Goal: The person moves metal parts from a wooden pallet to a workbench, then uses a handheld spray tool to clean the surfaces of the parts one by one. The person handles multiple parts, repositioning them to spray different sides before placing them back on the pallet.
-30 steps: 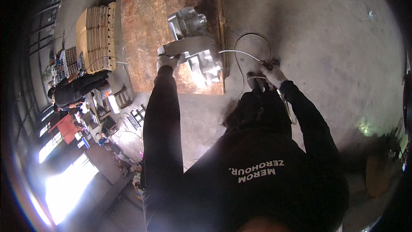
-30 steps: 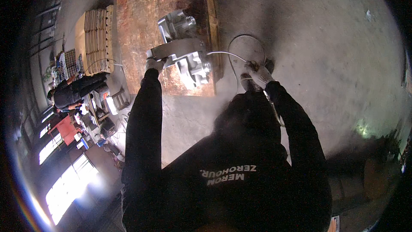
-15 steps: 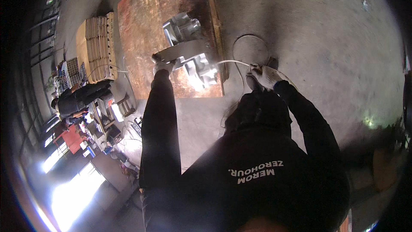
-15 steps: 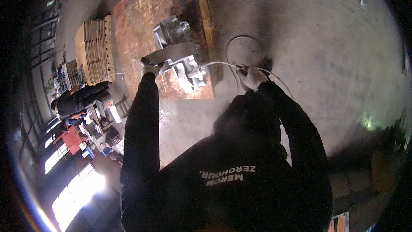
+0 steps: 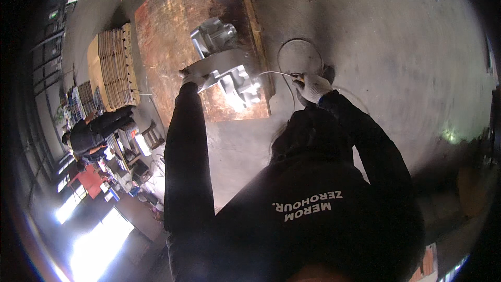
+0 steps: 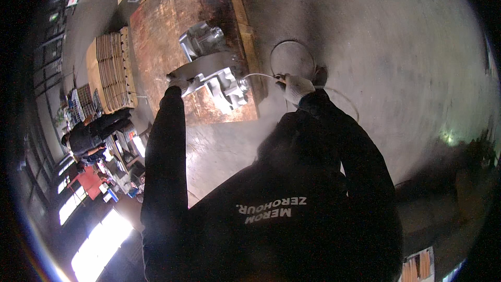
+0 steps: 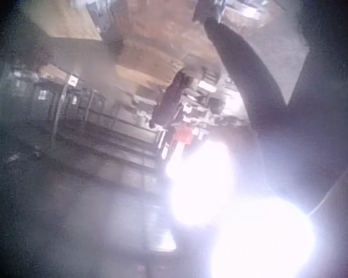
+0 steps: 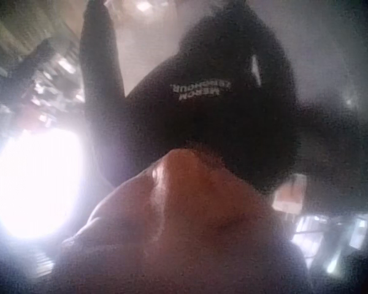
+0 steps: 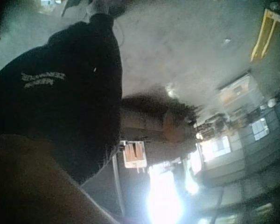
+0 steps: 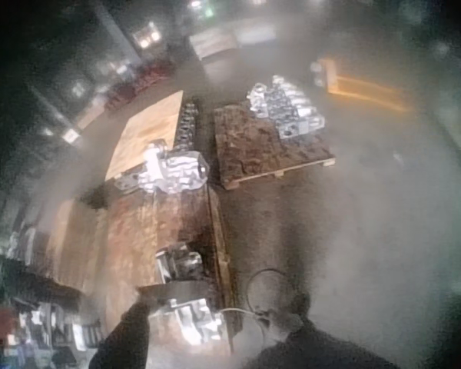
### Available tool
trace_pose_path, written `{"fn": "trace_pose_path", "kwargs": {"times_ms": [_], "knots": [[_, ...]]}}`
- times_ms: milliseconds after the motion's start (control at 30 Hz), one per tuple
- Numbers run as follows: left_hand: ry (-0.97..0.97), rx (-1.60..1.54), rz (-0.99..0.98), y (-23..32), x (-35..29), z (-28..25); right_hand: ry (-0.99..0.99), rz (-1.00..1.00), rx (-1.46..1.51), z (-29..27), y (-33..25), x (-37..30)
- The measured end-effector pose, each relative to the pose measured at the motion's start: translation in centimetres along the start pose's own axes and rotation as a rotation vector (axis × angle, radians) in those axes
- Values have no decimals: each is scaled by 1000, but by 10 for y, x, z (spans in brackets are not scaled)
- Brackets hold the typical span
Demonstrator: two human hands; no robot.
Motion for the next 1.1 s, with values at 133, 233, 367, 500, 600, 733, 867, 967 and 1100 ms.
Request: {"fn": "trace_pose_path", "kwargs": {"times_ms": [133, 233, 367, 500, 600, 733, 867, 967, 1100], "knots": [[38, 0, 32, 48, -6, -26, -249, 2, -198, -2, -4, -20], [49, -18, 49, 8, 21, 5, -151, 4, -106, -2, -10, -6], [87, -36, -120, -81, 29, 24, -166, -63, -122, -4, -31, -10], [55, 62, 2, 14, 24, 0, -19, 72, 96, -38, 12, -19], [171, -37, -113, -10, 10, -1, -31, 80, 137, -45, 30, -24], [-5, 32, 14, -3, 29, -1, -140, 39, 196, -35, 41, -45], [37, 39, 5, -10, 46, 5, -114, 71, 258, -39, 49, -39], [123, -29, -46, -34, 56, 9, -185, -199, -2, -10, 35, -52], [97, -50, 22, -27, 56, 22, -412, 531, 313, -33, 38, -60]]}}
Point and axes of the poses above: each hand's wrist, its own x-axis towards the middle knuckle, its own z-axis out of the palm, y = z × x, the point moved 8 cm from there along x, towards the middle knuckle, and after that the axes turned 9 degrees about z, right-handed, at the moved point
